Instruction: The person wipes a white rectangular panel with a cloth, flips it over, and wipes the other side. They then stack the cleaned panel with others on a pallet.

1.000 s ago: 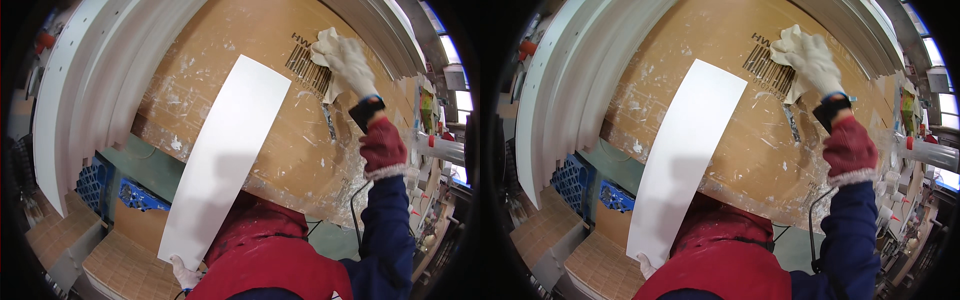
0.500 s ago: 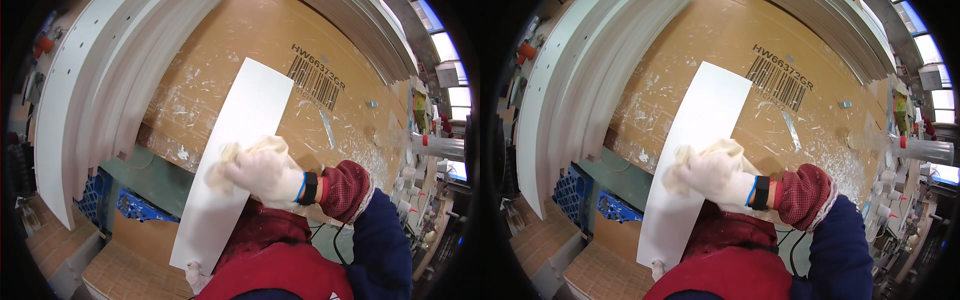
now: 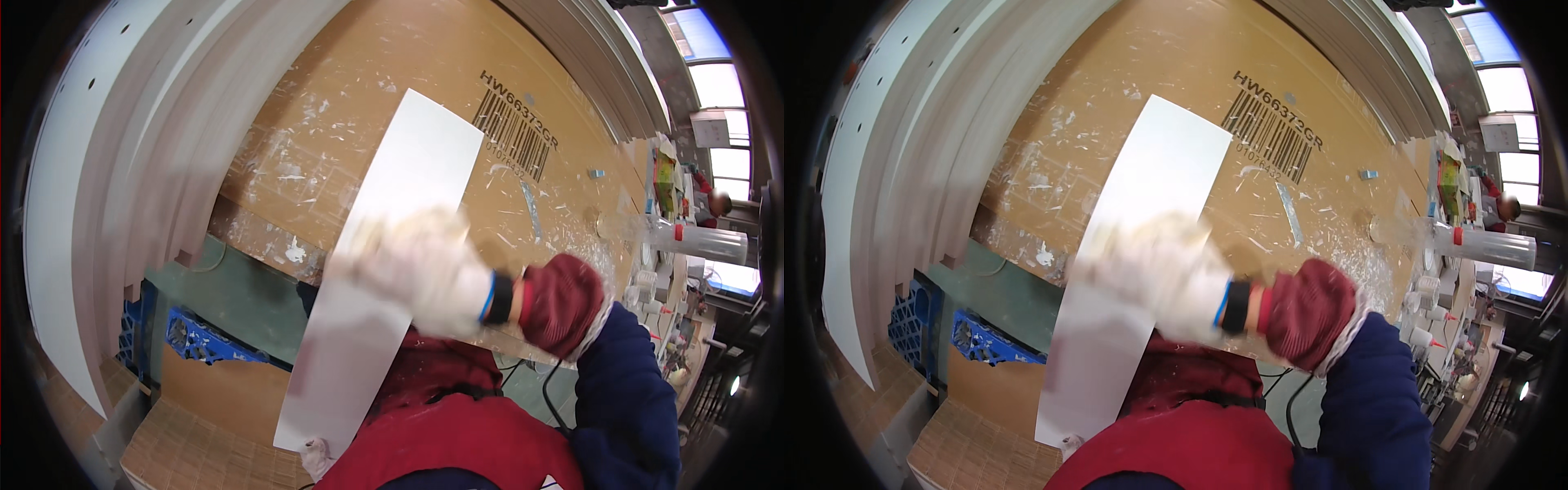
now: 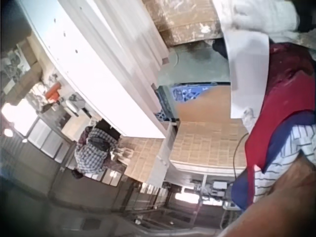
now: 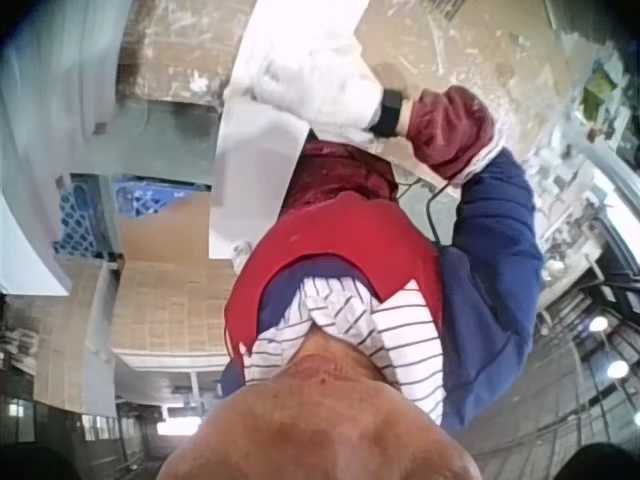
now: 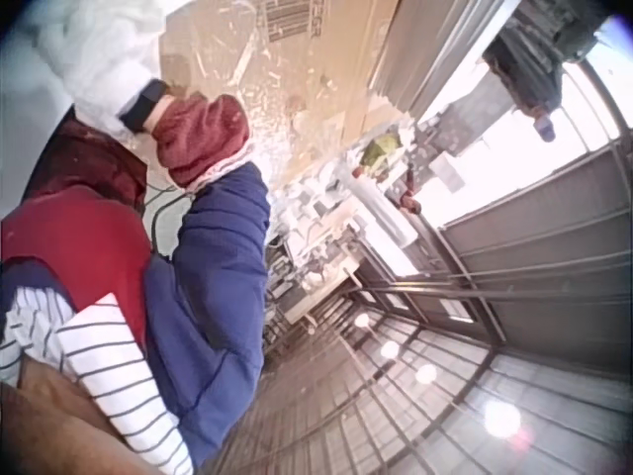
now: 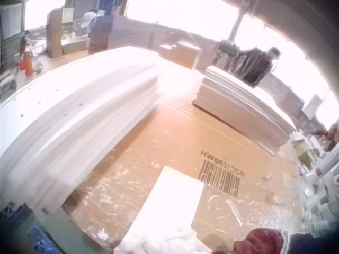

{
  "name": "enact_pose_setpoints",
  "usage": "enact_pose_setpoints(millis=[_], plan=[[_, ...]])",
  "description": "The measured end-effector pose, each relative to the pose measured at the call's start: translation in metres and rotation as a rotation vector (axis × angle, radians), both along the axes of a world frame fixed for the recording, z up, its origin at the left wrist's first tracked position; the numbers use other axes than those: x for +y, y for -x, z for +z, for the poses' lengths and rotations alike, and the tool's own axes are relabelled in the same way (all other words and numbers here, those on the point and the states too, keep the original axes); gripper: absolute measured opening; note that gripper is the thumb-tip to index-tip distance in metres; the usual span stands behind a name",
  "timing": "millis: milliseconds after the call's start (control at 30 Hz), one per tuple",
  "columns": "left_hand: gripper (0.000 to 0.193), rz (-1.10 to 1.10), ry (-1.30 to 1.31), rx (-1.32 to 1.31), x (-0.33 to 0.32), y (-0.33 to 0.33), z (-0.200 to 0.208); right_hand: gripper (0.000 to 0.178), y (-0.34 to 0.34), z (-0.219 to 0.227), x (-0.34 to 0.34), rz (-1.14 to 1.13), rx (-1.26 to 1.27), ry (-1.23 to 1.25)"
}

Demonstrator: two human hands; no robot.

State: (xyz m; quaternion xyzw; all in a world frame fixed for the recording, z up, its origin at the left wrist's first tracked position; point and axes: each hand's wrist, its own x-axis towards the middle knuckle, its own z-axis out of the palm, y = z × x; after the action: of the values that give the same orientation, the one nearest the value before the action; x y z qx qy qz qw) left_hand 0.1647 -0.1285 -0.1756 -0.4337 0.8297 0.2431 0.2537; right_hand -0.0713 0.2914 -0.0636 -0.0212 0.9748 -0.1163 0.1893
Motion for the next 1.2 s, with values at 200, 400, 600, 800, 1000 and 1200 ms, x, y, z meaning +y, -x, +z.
enact_pose_setpoints(millis=[200, 400, 600, 800, 1000, 1200], plan=[[0.033, 0.063, -0.025, 0.045, -0.005, -0.005, -0.001, 0.037, 0.042, -0.005, 0.034, 0.084, 0.263, -0.573], [0.037, 0.144, -0.116, 0.15, -0.008, -0.005, -0.005, 0.05, 0.083, -0.027, 0.151, -0.055, 0.309, -0.371], [0.03, -0.311, 0.062, 0.054, -0.001, -0.006, 0.006, 0.033, 0.001, 0.02, -0.016, 0.308, 0.124, 0.017], [0.033, -0.132, 0.001, 0.005, 0.002, 0.016, 0.006, 0.031, 0.05, 0.015, 0.044, 0.115, 0.409, -0.233], [0.039, 0.282, -0.533, 0.367, 0.058, 0.061, 0.058, 0.036, 0.074, 0.071, 0.176, -0.523, 0.148, -0.236], [0.051, 0.496, -1.005, 0.407, 0.088, 0.087, 0.093, 0.032, 0.028, 0.051, 0.139, -0.466, 0.674, 0.399]])
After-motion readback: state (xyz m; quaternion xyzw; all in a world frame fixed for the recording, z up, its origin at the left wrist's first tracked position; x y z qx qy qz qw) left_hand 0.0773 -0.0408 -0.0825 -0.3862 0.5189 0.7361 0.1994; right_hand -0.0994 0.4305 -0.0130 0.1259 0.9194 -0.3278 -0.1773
